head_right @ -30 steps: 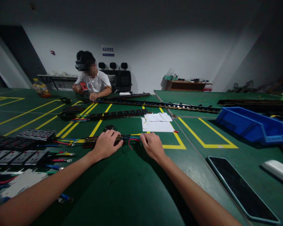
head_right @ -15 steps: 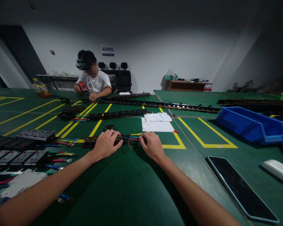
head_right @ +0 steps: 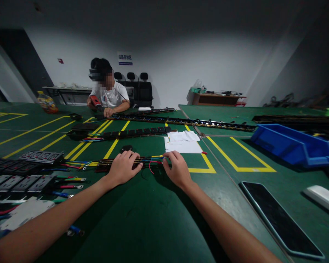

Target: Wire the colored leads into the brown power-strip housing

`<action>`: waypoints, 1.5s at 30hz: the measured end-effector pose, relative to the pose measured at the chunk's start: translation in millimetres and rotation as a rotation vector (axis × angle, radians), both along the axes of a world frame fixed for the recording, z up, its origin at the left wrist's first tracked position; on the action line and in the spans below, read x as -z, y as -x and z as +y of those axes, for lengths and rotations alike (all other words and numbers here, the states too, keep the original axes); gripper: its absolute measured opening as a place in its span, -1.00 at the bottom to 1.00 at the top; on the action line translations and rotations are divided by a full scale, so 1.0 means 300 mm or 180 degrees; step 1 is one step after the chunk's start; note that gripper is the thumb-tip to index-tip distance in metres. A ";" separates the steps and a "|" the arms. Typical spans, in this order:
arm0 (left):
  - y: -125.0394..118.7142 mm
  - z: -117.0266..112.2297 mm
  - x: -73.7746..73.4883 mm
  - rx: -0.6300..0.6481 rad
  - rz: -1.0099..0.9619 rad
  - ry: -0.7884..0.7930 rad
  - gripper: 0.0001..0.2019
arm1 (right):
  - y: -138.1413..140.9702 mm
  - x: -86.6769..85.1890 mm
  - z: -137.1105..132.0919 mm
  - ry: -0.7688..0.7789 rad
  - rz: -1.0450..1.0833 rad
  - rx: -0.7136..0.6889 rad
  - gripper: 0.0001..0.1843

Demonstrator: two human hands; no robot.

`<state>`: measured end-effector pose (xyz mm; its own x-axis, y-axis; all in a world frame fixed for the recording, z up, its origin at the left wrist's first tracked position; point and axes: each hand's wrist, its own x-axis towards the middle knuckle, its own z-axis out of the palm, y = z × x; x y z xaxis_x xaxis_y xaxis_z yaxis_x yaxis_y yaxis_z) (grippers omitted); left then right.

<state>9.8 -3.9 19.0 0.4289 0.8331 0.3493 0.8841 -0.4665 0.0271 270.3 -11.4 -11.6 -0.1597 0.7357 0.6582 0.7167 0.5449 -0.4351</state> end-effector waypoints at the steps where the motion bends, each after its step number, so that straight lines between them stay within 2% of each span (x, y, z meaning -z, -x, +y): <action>1: 0.000 0.000 0.001 0.0000 0.0004 -0.0005 -0.63 | 0.000 0.000 -0.001 -0.0037 0.0025 -0.0011 -0.78; 12: -0.002 -0.003 0.001 -0.0032 0.0029 -0.0017 -0.64 | -0.003 0.012 0.017 0.0416 -0.0446 0.0053 -0.73; 17: -0.001 -0.002 0.000 -0.0030 0.0040 -0.0046 -0.64 | 0.003 0.005 0.010 0.0462 -0.0668 0.0570 -0.73; 21: 0.000 -0.003 0.000 -0.0007 0.0041 -0.0025 -0.64 | -0.006 0.019 0.020 0.0457 -0.0852 0.0908 -0.59; 25: 0.001 -0.002 0.000 -0.0009 0.0043 -0.0025 -0.63 | -0.018 0.037 0.039 0.0337 -0.0710 0.0746 -0.52; 32: 0.004 0.003 0.003 0.0037 -0.0007 0.0045 -0.60 | -0.019 0.039 0.042 0.0105 -0.0200 0.0386 -0.62; 35: 0.002 0.001 0.005 0.0002 0.0069 -0.0029 -0.61 | -0.018 0.041 0.041 0.0146 -0.0312 0.0475 -0.64; 40: 0.000 0.001 0.007 -0.0021 0.0088 -0.0093 -0.63 | -0.015 0.036 0.039 0.0494 -0.0678 0.0771 -0.63; 45: 0.002 0.002 0.006 0.0017 0.0012 -0.0049 -0.63 | -0.014 0.018 0.028 0.0525 -0.0523 0.0833 -0.65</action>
